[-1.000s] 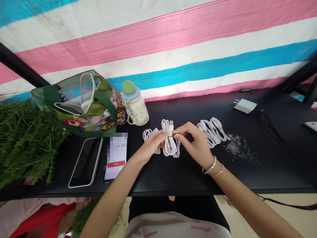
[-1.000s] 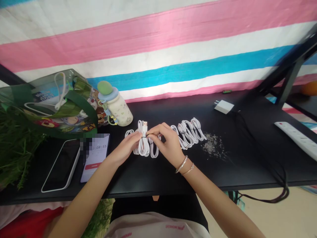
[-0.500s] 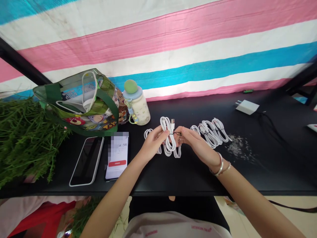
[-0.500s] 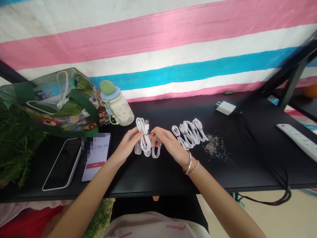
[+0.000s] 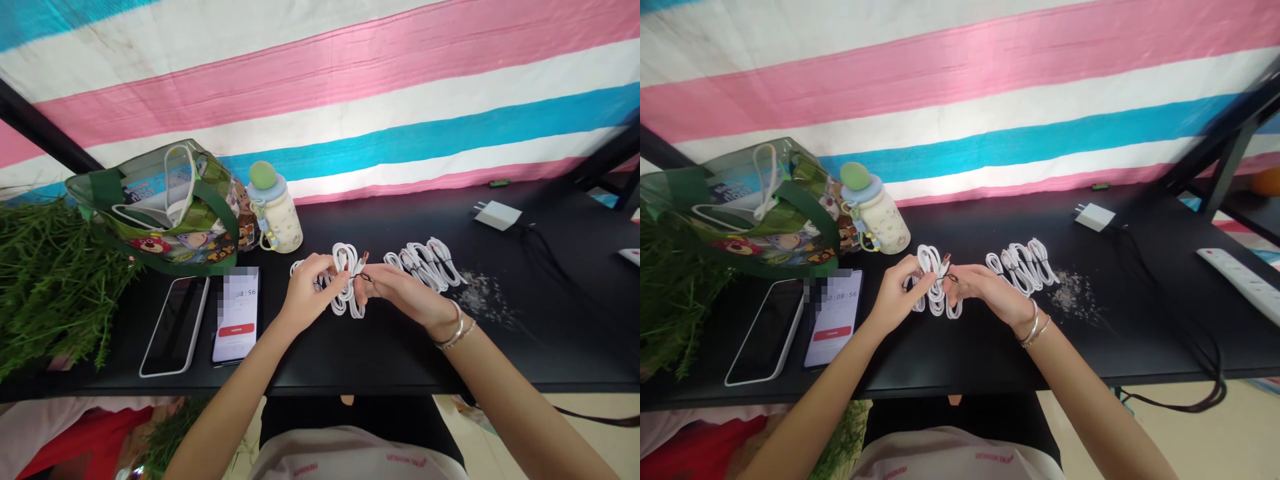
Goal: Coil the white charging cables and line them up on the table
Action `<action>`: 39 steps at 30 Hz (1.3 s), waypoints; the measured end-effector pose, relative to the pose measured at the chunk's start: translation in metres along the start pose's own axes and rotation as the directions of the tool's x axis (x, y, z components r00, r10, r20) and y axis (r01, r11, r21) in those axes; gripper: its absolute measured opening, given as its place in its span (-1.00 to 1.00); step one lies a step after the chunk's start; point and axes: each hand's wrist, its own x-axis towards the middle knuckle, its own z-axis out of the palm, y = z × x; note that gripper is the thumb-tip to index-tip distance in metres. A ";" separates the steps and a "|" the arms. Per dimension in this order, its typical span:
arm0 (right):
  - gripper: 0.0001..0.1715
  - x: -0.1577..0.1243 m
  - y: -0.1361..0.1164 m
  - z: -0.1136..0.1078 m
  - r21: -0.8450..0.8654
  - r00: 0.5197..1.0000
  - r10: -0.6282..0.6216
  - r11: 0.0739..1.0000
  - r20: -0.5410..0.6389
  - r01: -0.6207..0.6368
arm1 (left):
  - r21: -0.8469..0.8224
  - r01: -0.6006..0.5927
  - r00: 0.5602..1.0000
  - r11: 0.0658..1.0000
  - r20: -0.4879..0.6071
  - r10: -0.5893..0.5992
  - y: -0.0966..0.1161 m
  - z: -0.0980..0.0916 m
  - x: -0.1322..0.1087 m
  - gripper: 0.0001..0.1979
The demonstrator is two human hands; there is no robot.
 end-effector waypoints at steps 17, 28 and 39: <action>-0.57 0.000 -0.002 0.001 -0.012 0.993 -0.118 0.993 0.022 0.118 | 0.149 -0.035 0.999 0.988 -0.001 0.035 -0.004 0.000 0.000 -0.84; -0.69 -0.002 0.000 0.008 -0.561 0.913 -0.404 0.769 -0.052 0.308 | -0.100 0.201 0.971 0.975 0.152 -0.184 -0.007 -0.001 0.003 -0.71; -0.67 0.000 0.007 0.006 -0.923 0.654 -0.742 0.135 0.147 0.361 | -0.291 0.314 0.942 0.904 0.214 -0.258 -0.005 -0.002 0.003 -0.73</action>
